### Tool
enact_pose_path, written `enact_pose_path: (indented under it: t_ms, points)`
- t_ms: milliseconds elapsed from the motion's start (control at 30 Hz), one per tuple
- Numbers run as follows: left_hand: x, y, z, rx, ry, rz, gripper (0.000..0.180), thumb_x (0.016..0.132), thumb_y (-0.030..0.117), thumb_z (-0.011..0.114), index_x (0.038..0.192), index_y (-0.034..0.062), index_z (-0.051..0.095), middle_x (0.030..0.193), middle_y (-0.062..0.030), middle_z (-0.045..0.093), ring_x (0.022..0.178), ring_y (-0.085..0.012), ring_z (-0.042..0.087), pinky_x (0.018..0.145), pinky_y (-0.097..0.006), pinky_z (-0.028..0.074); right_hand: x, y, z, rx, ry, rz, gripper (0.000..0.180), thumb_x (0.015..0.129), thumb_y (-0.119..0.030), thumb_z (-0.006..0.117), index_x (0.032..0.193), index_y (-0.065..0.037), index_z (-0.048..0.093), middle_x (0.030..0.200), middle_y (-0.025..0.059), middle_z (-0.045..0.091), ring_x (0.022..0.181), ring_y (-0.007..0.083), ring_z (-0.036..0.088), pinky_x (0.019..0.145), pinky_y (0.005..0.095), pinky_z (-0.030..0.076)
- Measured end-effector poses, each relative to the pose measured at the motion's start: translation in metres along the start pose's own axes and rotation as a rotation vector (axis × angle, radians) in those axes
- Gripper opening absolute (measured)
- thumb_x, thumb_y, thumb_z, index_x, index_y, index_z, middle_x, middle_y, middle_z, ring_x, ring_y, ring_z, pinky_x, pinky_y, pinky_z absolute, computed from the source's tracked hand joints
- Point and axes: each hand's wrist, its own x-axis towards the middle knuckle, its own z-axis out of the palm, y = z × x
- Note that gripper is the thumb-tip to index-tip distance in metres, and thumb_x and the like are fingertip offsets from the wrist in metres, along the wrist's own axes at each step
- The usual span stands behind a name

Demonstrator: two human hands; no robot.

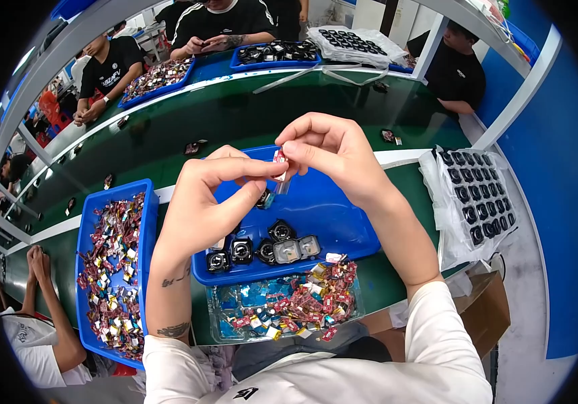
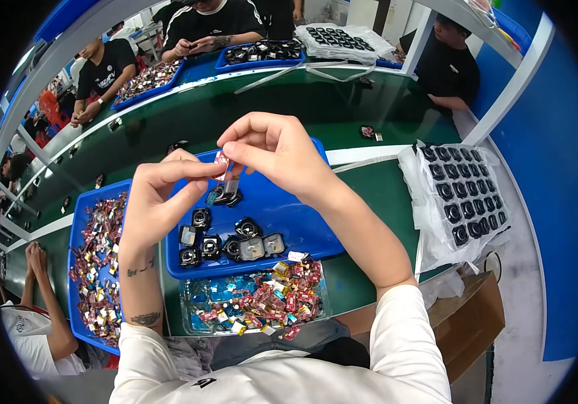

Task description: Assembling small electronic components and placing them into a tray.

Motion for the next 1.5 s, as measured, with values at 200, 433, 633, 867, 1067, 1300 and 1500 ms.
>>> enact_pose_path:
  t_ms: [200,433,633,867,1067,1300,1500]
  points:
    - [0.003,0.001,0.008,0.234,0.286,0.004,0.020,0.072,-0.003,0.071,0.092,-0.0015,0.071,0.084,-0.0094,0.067,0.082,-0.0142,0.062,0.075,-0.025,0.048,-0.006,-0.004,0.001,-0.550,0.133,-0.361,0.020,0.076,-0.017,0.072,0.090,-0.005,0.064,0.078,0.0024,0.063,0.067,0.0068,0.057,0.057,0.0205,0.044]
    - [0.003,0.001,0.001,0.366,0.392,-0.003,0.008,0.076,0.006,0.071,0.081,-0.0002,0.070,0.076,-0.0050,0.067,0.072,-0.0089,0.057,0.065,-0.021,0.042,-0.003,0.002,0.009,-0.620,0.131,-0.261,0.012,0.076,-0.013,0.069,0.077,-0.002,0.067,0.070,0.0063,0.065,0.060,0.0115,0.060,0.055,0.0248,0.047]
    - [0.004,-0.003,-0.006,0.293,0.373,-0.029,0.015,0.083,0.013,0.067,0.080,-0.0023,0.068,0.073,-0.0055,0.067,0.069,-0.0070,0.059,0.061,-0.020,0.041,0.007,0.042,-0.007,-1.156,-0.277,0.077,0.021,0.073,-0.027,0.072,0.077,-0.006,0.069,0.075,0.0068,0.067,0.067,0.0227,0.064,0.061,0.0337,0.049]
    - [0.006,-0.008,-0.003,0.380,0.254,-0.025,0.013,0.080,0.012,0.067,0.083,-0.0006,0.068,0.078,-0.0053,0.067,0.069,-0.0088,0.055,0.062,-0.023,0.041,0.006,0.061,0.001,-1.154,-0.392,0.123,0.016,0.073,-0.021,0.068,0.076,-0.005,0.069,0.071,0.0072,0.067,0.068,0.0232,0.065,0.061,0.0333,0.049]
    - [0.005,-0.012,0.000,0.449,0.125,-0.073,0.018,0.078,0.011,0.066,0.095,0.0035,0.067,0.082,-0.0091,0.067,0.077,-0.0171,0.062,0.068,-0.029,0.047,0.009,0.027,-0.009,-0.755,-0.172,-0.058,0.011,0.075,-0.013,0.065,0.080,-0.003,0.066,0.068,0.0028,0.064,0.063,0.0076,0.059,0.058,0.0233,0.045]
    - [0.009,-0.007,-0.008,-0.428,0.308,-0.150,0.025,0.086,0.008,0.062,0.110,-0.0001,0.063,0.098,-0.0072,0.067,0.084,-0.0074,0.057,0.073,-0.023,0.045,0.005,0.016,-0.004,-0.168,-0.006,-0.023,0.015,0.086,-0.016,0.065,0.089,-0.001,0.066,0.076,0.0007,0.063,0.064,0.0037,0.052,0.055,0.0195,0.040]
    - [0.007,-0.017,0.008,-0.311,0.253,0.002,0.016,0.079,0.005,0.070,0.095,0.0012,0.069,0.097,-0.0063,0.064,0.084,-0.0090,0.059,0.071,-0.023,0.048,0.002,0.017,0.008,-0.012,-0.018,-0.041,0.016,0.086,-0.014,0.064,0.093,0.000,0.065,0.078,0.0027,0.063,0.067,0.0065,0.055,0.058,0.0209,0.042]
